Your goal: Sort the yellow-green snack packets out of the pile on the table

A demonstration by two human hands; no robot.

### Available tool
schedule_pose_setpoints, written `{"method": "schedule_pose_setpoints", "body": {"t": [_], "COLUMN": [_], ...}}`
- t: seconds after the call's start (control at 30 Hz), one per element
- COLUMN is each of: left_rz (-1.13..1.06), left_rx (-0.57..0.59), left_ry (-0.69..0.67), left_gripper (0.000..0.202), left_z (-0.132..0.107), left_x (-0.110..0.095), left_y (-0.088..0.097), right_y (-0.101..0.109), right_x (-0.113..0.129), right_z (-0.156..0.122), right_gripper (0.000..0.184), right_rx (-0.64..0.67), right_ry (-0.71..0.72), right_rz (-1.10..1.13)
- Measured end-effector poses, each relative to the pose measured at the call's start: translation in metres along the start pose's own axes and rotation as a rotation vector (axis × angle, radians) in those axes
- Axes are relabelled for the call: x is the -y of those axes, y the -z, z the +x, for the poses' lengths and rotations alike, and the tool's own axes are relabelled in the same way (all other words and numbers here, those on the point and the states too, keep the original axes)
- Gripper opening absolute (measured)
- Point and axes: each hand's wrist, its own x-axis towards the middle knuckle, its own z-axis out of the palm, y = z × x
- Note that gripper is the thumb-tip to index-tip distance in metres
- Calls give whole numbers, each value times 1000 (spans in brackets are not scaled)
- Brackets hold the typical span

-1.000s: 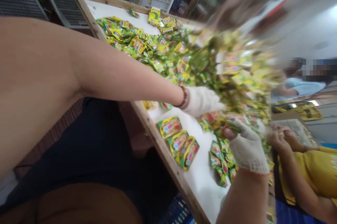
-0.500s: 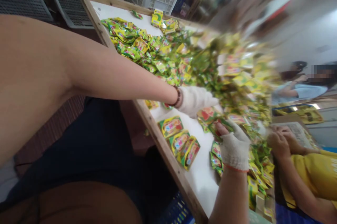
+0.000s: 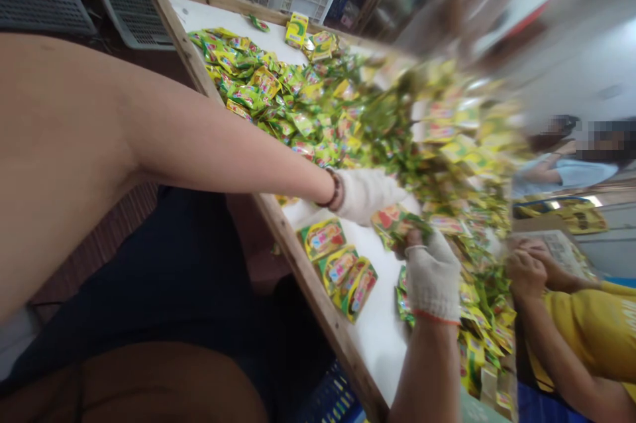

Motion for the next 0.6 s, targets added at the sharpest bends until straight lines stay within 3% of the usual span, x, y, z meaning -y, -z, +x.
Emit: {"method": "schedule_pose_setpoints", "body": {"t": [0.1, 0.3, 0.43, 0.5, 0.6], "left_rz": [57, -4, 24, 43, 74], "left_rx": [51, 34, 29, 35, 31], "left_ry": [-39, -61, -10, 14, 41], "left_gripper": [57, 61, 60, 63, 62], "left_z": [-2, -2, -2, -2, -3], "left_x": [3, -6, -10, -10, -10], "left_y": [1, 5, 7, 10, 15], "right_y": [6, 1, 0, 2, 3], "right_x": [0, 14, 17, 17, 20], "right_z": [-3, -6, -8, -10, -13], "right_gripper": [27, 26, 26, 27, 25], "right_rx": [67, -72, 5, -30, -6], "right_ry": [32, 131, -80, -199, -272], "right_rz": [-93, -195, 68, 214, 427]}}
